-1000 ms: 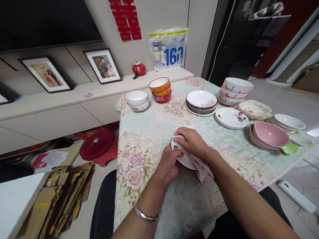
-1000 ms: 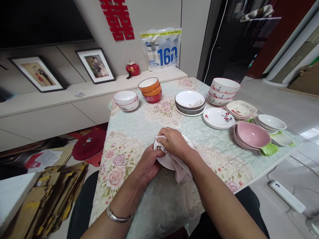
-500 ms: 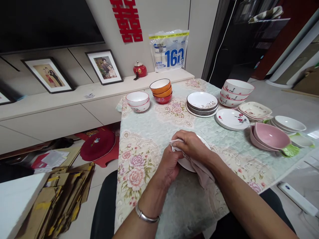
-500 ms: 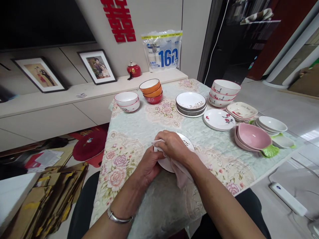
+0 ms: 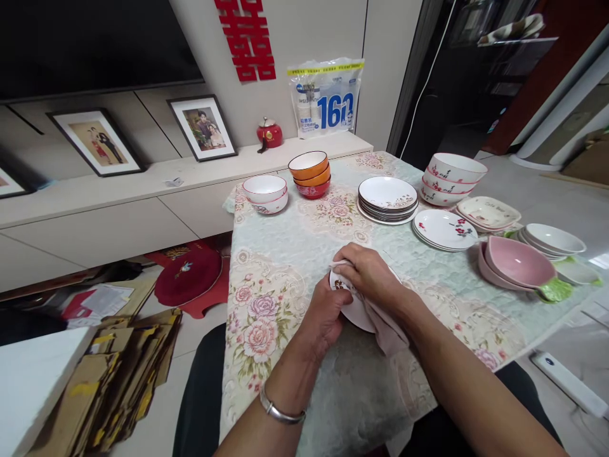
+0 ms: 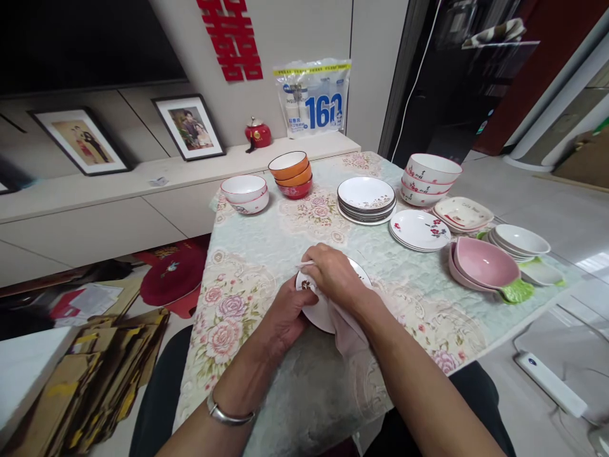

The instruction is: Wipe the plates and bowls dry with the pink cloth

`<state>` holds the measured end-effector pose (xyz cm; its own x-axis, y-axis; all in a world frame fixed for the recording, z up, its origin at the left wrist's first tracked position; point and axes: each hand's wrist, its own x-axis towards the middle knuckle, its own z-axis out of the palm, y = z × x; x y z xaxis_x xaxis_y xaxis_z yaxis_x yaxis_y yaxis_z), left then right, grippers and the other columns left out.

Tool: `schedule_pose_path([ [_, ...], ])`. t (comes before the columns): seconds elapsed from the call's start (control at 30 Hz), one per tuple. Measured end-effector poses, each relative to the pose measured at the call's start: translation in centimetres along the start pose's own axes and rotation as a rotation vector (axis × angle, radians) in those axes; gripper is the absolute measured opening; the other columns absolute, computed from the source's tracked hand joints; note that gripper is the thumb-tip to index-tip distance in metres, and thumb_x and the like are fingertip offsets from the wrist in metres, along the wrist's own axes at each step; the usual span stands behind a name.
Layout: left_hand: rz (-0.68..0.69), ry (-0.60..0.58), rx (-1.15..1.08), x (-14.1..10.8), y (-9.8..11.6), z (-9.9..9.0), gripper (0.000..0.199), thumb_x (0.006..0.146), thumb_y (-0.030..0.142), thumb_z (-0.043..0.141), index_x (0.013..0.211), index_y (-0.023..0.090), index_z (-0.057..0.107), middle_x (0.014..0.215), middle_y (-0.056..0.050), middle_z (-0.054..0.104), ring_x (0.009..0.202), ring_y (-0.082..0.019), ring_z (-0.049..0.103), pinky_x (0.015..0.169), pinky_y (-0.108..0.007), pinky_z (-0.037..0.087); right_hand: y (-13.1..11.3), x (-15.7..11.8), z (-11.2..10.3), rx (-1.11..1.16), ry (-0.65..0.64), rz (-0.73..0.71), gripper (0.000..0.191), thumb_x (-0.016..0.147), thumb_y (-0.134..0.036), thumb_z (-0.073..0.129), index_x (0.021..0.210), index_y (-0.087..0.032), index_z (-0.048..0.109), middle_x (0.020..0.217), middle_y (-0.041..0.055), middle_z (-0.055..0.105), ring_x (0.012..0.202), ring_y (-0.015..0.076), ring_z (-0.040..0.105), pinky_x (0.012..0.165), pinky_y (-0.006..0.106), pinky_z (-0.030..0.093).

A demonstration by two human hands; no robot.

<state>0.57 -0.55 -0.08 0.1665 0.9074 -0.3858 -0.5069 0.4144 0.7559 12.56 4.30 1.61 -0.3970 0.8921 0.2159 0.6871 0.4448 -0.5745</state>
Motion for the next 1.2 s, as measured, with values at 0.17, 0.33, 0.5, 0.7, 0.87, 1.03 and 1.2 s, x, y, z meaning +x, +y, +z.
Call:
schedule_pose_path([
  [0.17,-0.044,-0.036,-0.008,-0.2,0.3,0.1,0.052,0.042,0.005,0.052,0.091,0.014,0.066,0.068,-0.001,0.067,0.059,-0.015,0.057,0.056,-0.025,0.040,2.6,0.0,-1.4,-0.037,0.056,0.125,0.006,0.085,-0.022,0.060,0.088,-0.018,0.065,0.091,0.0056,0.065,0.088,0.0204,0.057,0.077,0.029,0.039],
  [0.33,0.006,0.003,-0.037,-0.4,0.2,0.5,0.059,0.046,0.005,0.057,0.103,0.014,0.066,0.078,-0.004,0.073,0.066,-0.019,0.063,0.061,-0.027,0.045,3.2,-0.2,-2.6,0.030,0.050,0.234,0.007,0.084,-0.025,0.059,0.083,-0.019,0.063,0.082,0.0021,0.067,0.076,0.0179,0.058,0.069,0.027,0.037],
  [0.5,0.066,0.044,-0.098,-0.5,0.1,0.9,0.059,0.046,0.005,0.060,0.103,0.016,0.065,0.090,-0.006,0.076,0.076,-0.023,0.067,0.071,-0.033,0.051,3.4,-0.1,-2.7,-0.091,0.120,0.341,0.009,0.086,-0.026,0.059,0.088,-0.019,0.064,0.084,0.0052,0.067,0.078,0.0203,0.058,0.069,0.029,0.037],
  [0.7,0.067,0.001,-0.027,-0.6,0.0,0.9,0.058,0.046,0.003,0.055,0.101,0.016,0.065,0.078,-0.001,0.071,0.068,-0.019,0.064,0.063,-0.028,0.048,1.6,-0.1,-1.5,-0.185,0.230,0.212,0.007,0.086,-0.019,0.062,0.089,-0.018,0.068,0.089,0.0084,0.062,0.091,0.0239,0.056,0.079,0.032,0.040],
  [0.87,0.092,0.032,0.013,-0.5,-0.2,0.6,0.041,0.046,0.003,0.056,0.084,0.017,0.062,0.063,0.004,0.062,0.057,-0.013,0.054,0.053,-0.022,0.039,-0.7,-0.1,-0.2,0.199,0.063,-0.081,0.006,0.087,-0.018,0.064,0.086,-0.021,0.068,0.087,0.0008,0.065,0.083,0.0158,0.061,0.076,0.026,0.043],
  [1.03,0.066,0.019,0.024,-0.4,-0.1,0.5,0.046,0.046,0.005,0.054,0.089,0.016,0.064,0.067,0.001,0.065,0.058,-0.014,0.056,0.053,-0.023,0.039,0.7,0.1,-0.9,0.141,0.131,-0.013,0.005,0.088,-0.021,0.064,0.087,-0.021,0.069,0.088,0.0021,0.066,0.085,0.0177,0.061,0.078,0.028,0.043],
  [1.2,0.071,-0.037,0.038,-0.5,0.1,0.6,0.060,0.046,0.005,0.052,0.103,0.015,0.065,0.078,-0.002,0.071,0.067,-0.019,0.063,0.060,-0.026,0.046,2.4,0.0,-1.8,-0.137,0.242,0.230,0.008,0.086,-0.020,0.063,0.092,-0.018,0.069,0.093,0.0085,0.068,0.089,0.0242,0.060,0.079,0.034,0.042],
])
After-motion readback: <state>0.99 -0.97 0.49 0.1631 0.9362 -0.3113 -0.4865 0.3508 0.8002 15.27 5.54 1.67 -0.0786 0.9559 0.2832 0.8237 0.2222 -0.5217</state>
